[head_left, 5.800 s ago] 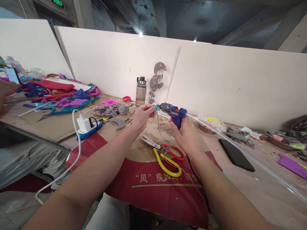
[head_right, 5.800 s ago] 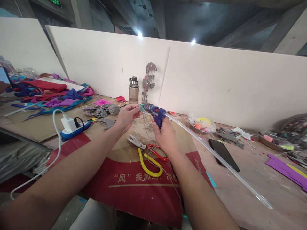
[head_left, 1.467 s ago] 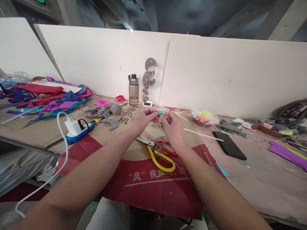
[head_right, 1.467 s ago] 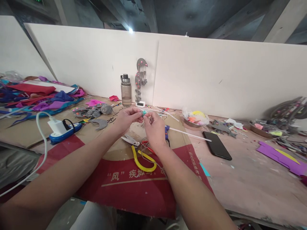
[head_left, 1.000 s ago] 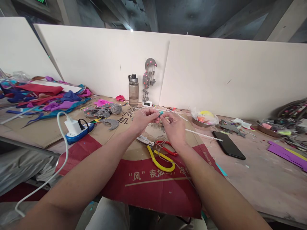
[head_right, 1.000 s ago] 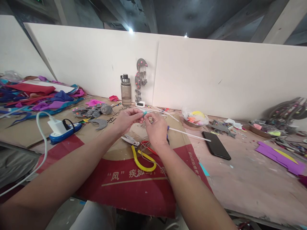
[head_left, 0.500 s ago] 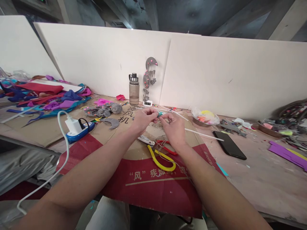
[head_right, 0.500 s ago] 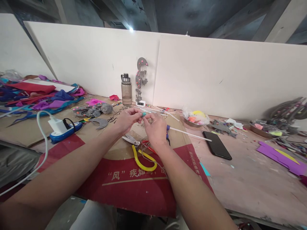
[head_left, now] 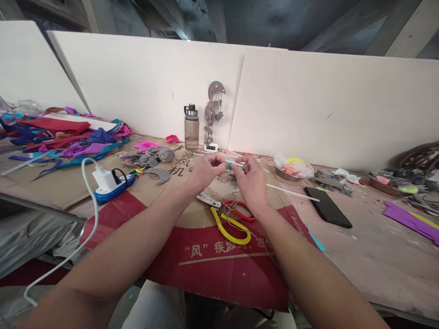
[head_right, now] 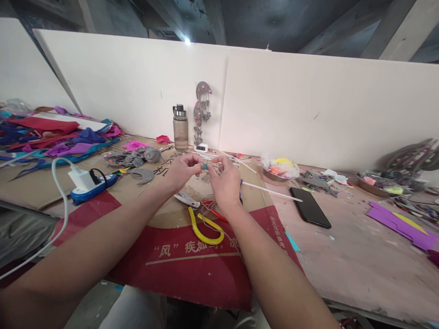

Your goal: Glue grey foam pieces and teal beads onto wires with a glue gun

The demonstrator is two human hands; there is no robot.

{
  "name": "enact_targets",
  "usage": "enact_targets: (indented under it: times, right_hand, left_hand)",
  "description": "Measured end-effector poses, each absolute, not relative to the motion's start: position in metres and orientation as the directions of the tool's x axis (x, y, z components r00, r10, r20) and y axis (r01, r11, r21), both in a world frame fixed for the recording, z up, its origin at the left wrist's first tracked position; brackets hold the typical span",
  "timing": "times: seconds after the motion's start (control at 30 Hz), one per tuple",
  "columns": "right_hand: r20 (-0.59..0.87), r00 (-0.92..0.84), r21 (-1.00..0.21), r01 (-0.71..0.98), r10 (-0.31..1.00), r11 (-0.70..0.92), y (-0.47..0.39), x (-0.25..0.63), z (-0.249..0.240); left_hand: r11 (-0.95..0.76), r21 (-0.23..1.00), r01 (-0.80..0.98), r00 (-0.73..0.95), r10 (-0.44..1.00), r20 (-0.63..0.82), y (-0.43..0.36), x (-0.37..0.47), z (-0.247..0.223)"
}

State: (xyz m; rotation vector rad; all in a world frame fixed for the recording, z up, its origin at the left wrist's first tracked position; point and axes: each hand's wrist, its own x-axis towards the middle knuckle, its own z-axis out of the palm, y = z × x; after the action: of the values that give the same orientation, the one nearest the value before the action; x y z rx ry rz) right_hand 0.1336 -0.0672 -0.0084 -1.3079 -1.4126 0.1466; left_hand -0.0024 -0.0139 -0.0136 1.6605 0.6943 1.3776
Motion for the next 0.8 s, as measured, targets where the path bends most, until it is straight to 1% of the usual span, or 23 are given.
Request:
enact_targets:
  times: [0.2, 0.37, 0.5, 0.57, 0.63, 0.73, 0.8]
  right_hand:
    - [0.687, 0.191, -0.634, 0.628, 0.701, 0.450, -0.0634, 0.1372, -0.0118]
    - [0.710, 0.161, -0.572, 0.700, 0.685, 0.428, -0.0631, 0.1397, -0.0118]
    - [0.716, 0.144, -0.544, 0.729, 0.684, 0.416, -0.0637, 0.1390, -0.0100]
    - [0.695, 0.172, -0.567, 0.727, 0.698, 0.386, -0.0633, 0.1385, -0.0093]
    - [0.659, 0.214, -0.617, 0.702, 0.721, 0.356, -0.0627, 0.1387, -0.0089]
    - [0.586, 0.258, -0.713, 0.615, 0.768, 0.337, -0.0623, 0.1397, -0.0079]
    - [0.551, 0.271, -0.757, 0.560, 0.789, 0.336, -0.0628, 0.1400, -0.0069]
  left_hand:
    - [-0.530, 0.848, -0.006, 0.265, 0.816, 0.513, -0.0169, -0.0039, -0.0113]
    - [-0.564, 0.824, 0.053, 0.279, 0.801, 0.530, -0.0160, -0.0048, -0.0112]
    - [-0.580, 0.812, 0.056, 0.270, 0.792, 0.547, -0.0161, -0.0056, -0.0108]
    - [-0.537, 0.843, 0.021, 0.273, 0.814, 0.512, -0.0167, -0.0058, -0.0102]
    - [-0.455, 0.889, -0.054, 0.304, 0.841, 0.448, -0.0172, -0.0060, -0.0098]
    - [-0.321, 0.931, -0.175, 0.357, 0.860, 0.364, -0.0170, -0.0061, -0.0097]
    - [-0.273, 0.940, -0.203, 0.374, 0.866, 0.332, -0.0169, -0.0060, -0.0095]
